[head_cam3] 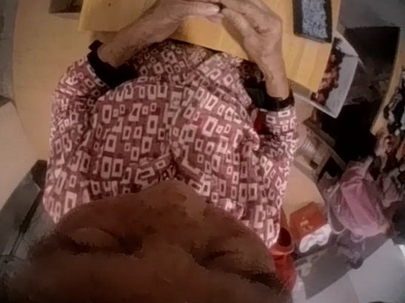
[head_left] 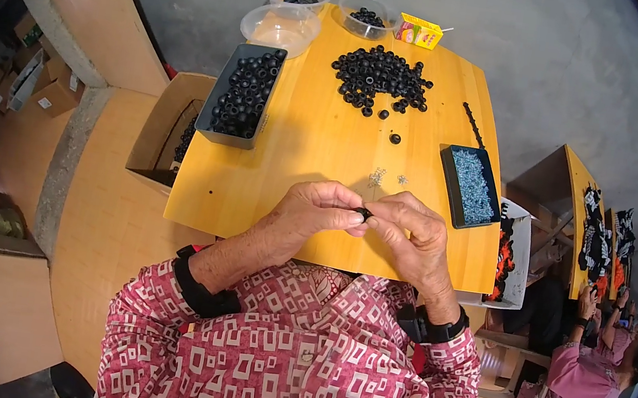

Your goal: The person assembles small components by picking up black plastic pieces and pressing small metal pins into them by hand.

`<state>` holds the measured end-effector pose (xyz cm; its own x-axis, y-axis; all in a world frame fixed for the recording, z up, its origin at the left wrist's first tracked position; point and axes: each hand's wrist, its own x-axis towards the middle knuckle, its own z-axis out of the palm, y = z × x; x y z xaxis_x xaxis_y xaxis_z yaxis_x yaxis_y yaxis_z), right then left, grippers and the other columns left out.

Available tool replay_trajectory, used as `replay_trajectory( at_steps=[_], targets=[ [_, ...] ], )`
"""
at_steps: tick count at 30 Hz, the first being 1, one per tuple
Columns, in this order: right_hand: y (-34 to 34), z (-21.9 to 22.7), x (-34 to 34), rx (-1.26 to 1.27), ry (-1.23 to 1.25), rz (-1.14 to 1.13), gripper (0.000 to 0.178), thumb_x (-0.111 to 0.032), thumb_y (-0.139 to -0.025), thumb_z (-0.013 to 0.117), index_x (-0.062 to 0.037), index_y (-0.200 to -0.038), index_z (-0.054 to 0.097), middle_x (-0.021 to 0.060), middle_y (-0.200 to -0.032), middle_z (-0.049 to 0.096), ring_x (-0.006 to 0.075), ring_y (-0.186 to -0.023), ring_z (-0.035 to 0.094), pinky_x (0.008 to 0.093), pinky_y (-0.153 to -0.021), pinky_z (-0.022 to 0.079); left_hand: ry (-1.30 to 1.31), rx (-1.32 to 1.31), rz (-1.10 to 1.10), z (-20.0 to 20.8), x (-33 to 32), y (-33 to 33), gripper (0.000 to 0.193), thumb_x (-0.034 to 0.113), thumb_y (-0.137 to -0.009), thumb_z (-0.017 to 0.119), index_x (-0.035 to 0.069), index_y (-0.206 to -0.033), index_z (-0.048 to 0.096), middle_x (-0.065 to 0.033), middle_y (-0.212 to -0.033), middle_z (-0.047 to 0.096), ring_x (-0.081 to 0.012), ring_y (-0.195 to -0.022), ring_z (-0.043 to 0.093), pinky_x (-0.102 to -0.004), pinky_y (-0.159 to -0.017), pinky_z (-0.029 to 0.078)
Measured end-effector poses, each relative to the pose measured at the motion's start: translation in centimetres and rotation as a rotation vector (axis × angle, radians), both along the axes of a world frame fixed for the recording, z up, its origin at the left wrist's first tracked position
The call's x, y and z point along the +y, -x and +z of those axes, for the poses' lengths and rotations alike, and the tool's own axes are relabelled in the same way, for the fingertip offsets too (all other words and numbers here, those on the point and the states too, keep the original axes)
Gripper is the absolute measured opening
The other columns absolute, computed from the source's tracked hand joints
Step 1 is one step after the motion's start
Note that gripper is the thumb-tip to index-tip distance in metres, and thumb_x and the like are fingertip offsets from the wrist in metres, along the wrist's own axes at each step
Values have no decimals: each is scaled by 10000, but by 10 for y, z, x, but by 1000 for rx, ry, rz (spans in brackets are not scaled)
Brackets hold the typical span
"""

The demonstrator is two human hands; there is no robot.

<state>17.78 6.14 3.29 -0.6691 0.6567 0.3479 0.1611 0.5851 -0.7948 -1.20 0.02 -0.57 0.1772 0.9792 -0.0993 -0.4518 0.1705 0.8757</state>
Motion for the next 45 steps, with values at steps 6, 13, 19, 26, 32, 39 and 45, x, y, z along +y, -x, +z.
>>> replay_trajectory(
  at_steps=[6,13,19,26,32,39,45],
  targets=[
    [5,10,-9,-139,-323,-83,172,13,-840,642,4,-1008,672,112,-875,652,211,-790,643,313,-700,522,-31,129,27,2,-1,-1,244,114,-889,642,-35,-1080,616,-78,-960,672,-136,-900,642,-269,-860,496],
    [5,14,-13,-38,-61,-71,234,3,-844,651,-6,-1078,673,93,-847,638,175,-790,630,297,-696,512,-121,95,-1,3,1,1,230,119,-903,618,-32,-1077,618,-66,-952,667,-125,-911,629,-261,-866,486],
    [-1,-1,-6,123,198,-45,242,-3,-855,655,-11,-1095,680,59,-850,637,125,-797,610,238,-701,474,-73,-3,-18,6,0,-1,250,155,-904,620,-30,-1072,617,-68,-955,665,-130,-919,625,-277,-881,480],
    [-1,7,-7,28,-32,-63,169,0,-837,668,3,-1004,690,80,-838,665,167,-763,640,266,-678,508,-87,92,-37,7,0,-1,234,138,-910,613,-29,-1074,617,-70,-958,666,-122,-924,624,-261,-873,483],
    [-1,5,-11,-43,-217,-121,201,12,-800,692,-12,-1000,688,92,-828,657,199,-766,656,294,-666,530,-92,117,8,5,-2,-5,221,108,-915,606,-39,-1081,611,-64,-973,667,-110,-914,621,-247,-854,489],
    [6,-9,-21,27,-312,-214,326,-12,-738,761,-7,-1048,661,101,-845,639,222,-763,625,307,-657,518,-81,75,50,6,-3,-9,215,126,-919,597,-23,-1066,642,-47,-980,659,-108,-939,601,-253,-861,475],
    [7,-7,-20,-29,-521,-226,332,-4,-716,766,22,-1025,647,112,-836,619,237,-722,595,326,-629,499,-92,177,32,7,-1,-7,232,130,-918,587,-32,-1075,644,-43,-963,653,-109,-923,596,-253,-849,473]
  ],
)
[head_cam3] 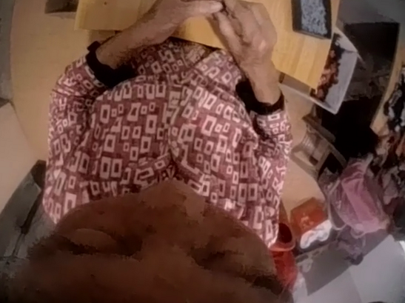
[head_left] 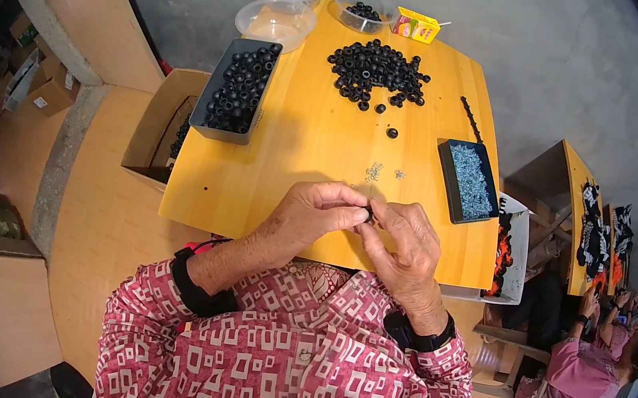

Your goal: The person assembles small components by picking up black plastic pieces and pressing small metal pins into them by hand.

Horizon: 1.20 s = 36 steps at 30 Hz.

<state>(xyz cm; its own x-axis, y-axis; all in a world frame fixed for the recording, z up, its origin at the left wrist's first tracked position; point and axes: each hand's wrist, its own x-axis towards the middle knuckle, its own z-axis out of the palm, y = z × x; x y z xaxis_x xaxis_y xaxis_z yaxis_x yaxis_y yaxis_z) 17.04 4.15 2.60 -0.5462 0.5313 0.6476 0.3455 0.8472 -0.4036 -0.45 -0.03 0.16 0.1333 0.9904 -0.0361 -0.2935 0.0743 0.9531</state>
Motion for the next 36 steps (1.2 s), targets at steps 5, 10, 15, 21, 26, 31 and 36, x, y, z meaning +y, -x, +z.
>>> replay_trajectory(
  at_steps=[5,10,15,21,26,31,36],
  targets=[
    [2,-1,1,-58,-26,5,354,-7,-708,768,22,-1038,641,111,-840,611,243,-737,595,333,-652,501,26,-22,2,-7,2,0,250,150,-918,585,-35,-1075,647,-48,-963,654,-111,-923,601,-254,-858,471],
    [2,1,5,-30,104,12,385,-22,-702,775,8,-1061,639,110,-862,612,254,-767,596,344,-682,505,80,-147,-33,-4,2,0,275,177,-920,592,-31,-1095,634,-56,-980,650,-114,-945,595,-255,-879,462],
    [2,-2,15,-80,-28,47,421,-76,-690,804,11,-1073,650,127,-886,648,260,-777,619,331,-678,517,81,-111,1,-9,2,-3,302,207,-930,585,-32,-1110,624,-67,-1017,641,-116,-970,592,-262,-886,463],
    [-5,1,18,-190,-236,16,346,-144,-706,798,16,-970,643,110,-829,595,246,-721,598,346,-645,492,159,-143,-48,-7,2,-2,365,271,-936,590,-43,-1120,616,-78,-1040,635,-132,-976,598,-275,-913,465],
    [-9,-2,19,-195,-285,34,337,-144,-708,794,26,-952,636,109,-805,585,246,-704,592,344,-627,489,239,-166,-127,-10,3,-2,379,279,-936,594,-49,-1127,610,-88,-1063,629,-139,-952,602,-273,-920,464],
    [-9,-3,17,-211,-331,68,335,-138,-713,786,42,-947,627,107,-783,573,240,-682,577,341,-605,480,174,-42,-114,-11,2,2,249,193,-903,629,-16,-1037,654,-55,-979,653,-111,-908,598,-262,-848,482],
    [-7,-6,11,-245,-364,29,314,-126,-716,785,41,-927,622,91,-752,548,225,-646,552,331,-578,465,102,51,-94,-6,1,2,229,177,-886,633,-18,-998,677,-37,-932,657,-94,-879,580,-258,-818,455]
  ],
)
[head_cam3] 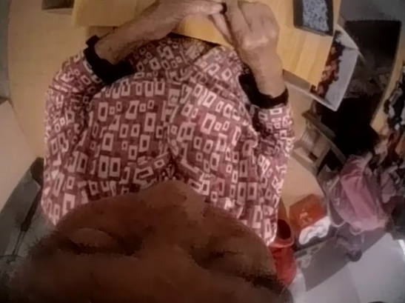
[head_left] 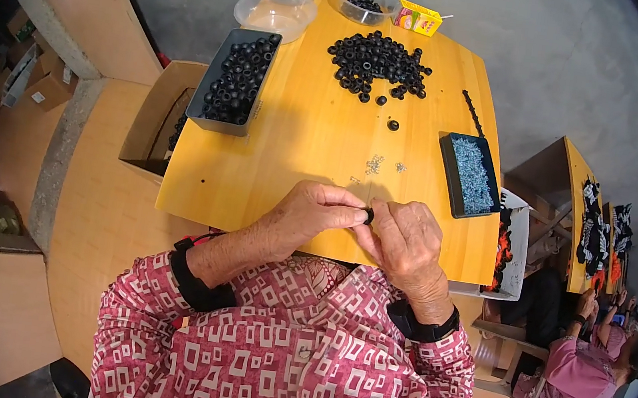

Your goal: The person assembles small components by picking up black plastic pieces and pressing small metal pins into them by hand.

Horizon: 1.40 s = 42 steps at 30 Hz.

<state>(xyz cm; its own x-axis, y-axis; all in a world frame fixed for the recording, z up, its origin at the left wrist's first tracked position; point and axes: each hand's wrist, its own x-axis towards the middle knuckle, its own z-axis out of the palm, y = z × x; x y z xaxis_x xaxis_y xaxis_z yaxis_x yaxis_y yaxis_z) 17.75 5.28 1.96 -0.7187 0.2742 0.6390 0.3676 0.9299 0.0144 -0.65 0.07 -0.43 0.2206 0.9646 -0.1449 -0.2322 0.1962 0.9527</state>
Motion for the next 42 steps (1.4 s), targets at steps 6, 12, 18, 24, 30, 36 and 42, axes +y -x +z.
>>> replay_trajectory(
  at_steps=[6,12,18,24,30,36,42],
  targets=[
    [1,0,-4,44,133,-45,289,-120,-713,791,22,-908,632,90,-746,556,227,-652,564,332,-589,475,-26,-3,52,-3,-2,-3,269,194,-892,619,-31,-1029,676,-58,-956,659,-110,-918,580,-267,-849,448],
    [-3,1,-2,104,323,-20,290,-88,-682,805,3,-903,639,94,-750,581,239,-669,588,339,-609,494,17,-16,38,-3,-2,-6,310,216,-904,605,-53,-1046,666,-75,-986,654,-122,-947,579,-270,-865,445],
    [-3,2,-1,144,280,-6,263,-58,-683,795,10,-881,636,93,-730,576,236,-636,579,335,-584,489,108,-118,3,-1,0,-3,319,250,-910,608,-38,-1032,671,-60,-984,652,-104,-937,568,-264,-851,443],
    [-5,1,-2,150,299,13,297,-76,-675,812,5,-906,644,91,-737,579,233,-651,579,329,-591,488,-19,-22,-44,1,0,0,329,269,-921,605,-31,-1042,665,-55,-967,657,-97,-919,571,-258,-847,444],
    [-6,5,0,203,409,53,365,-105,-677,821,-2,-982,650,94,-799,616,240,-712,601,337,-630,497,33,-137,12,1,-2,-6,231,188,-911,624,-15,-1007,679,-36,-944,660,-93,-884,580,-254,-840,453],
    [-10,2,1,198,398,32,339,-93,-685,817,-5,-973,663,89,-801,632,234,-716,610,334,-640,500,10,-57,3,9,-4,-7,275,213,-924,612,-26,-1048,665,-33,-974,649,-85,-910,566,-246,-844,450],
    [-8,2,-2,234,447,28,325,-93,-686,815,-7,-963,668,87,-798,636,225,-714,611,330,-639,503,-15,-52,-23,7,-4,-5,320,220,-926,614,-44,-1105,644,-44,-1005,646,-88,-942,564,-240,-856,449]
  ],
)
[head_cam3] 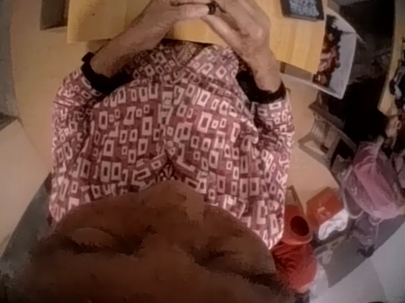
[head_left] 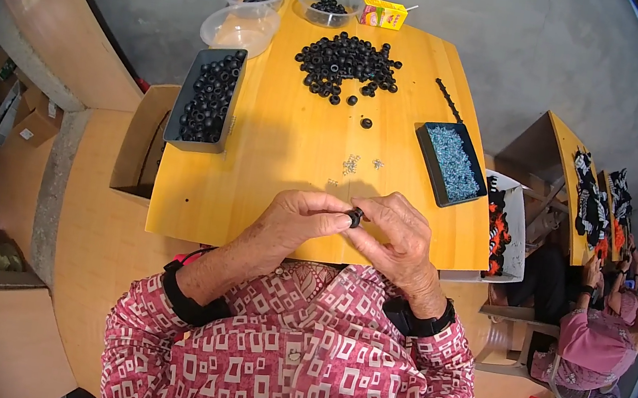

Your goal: The person assembles small components by picking up black plastic pieces and pressing small metal pins into them by hand.

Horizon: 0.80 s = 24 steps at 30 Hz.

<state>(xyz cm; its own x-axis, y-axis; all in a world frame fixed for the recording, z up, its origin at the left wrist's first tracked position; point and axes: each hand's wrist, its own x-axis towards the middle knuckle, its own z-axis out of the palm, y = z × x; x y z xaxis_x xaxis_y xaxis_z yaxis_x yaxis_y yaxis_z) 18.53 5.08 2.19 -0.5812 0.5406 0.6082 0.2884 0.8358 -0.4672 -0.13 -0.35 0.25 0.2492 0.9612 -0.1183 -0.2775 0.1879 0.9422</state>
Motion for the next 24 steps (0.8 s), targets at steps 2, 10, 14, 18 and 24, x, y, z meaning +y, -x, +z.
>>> replay_trajectory(
  at_steps=[2,10,14,18,24],
  targets=[
    [-1,-1,1,-8,-3,-3,330,-99,-685,815,-6,-965,668,87,-799,636,225,-713,611,331,-639,503,4,-23,9,-1,-1,0,320,213,-921,621,-44,-1110,642,-46,-1006,647,-90,-944,566,-241,-858,450],
    [-3,-4,3,-41,-105,2,325,-99,-696,802,7,-963,651,82,-793,614,234,-706,605,335,-640,502,59,-37,45,0,0,-3,229,149,-890,655,-9,-1055,674,-34,-978,662,-96,-921,580,-258,-866,454],
    [-3,-2,-2,-80,-167,-22,321,-104,-701,796,11,-958,642,79,-777,587,238,-691,590,340,-637,493,35,57,22,3,0,1,232,152,-888,657,-6,-1057,676,-33,-971,664,-93,-917,576,-256,-860,450],
    [-3,0,0,-79,-146,-8,337,-138,-699,798,11,-955,638,77,-765,574,240,-687,582,343,-638,485,27,25,47,-1,-1,-4,236,156,-888,656,-6,-1058,677,-33,-960,666,-91,-906,577,-256,-856,447],
    [-4,4,1,-130,-181,-13,343,-149,-690,806,6,-947,639,75,-764,568,241,-689,581,344,-629,480,14,25,23,-3,-2,-6,313,225,-925,607,-47,-1073,659,-43,-990,656,-92,-931,577,-262,-853,454]
  ],
)
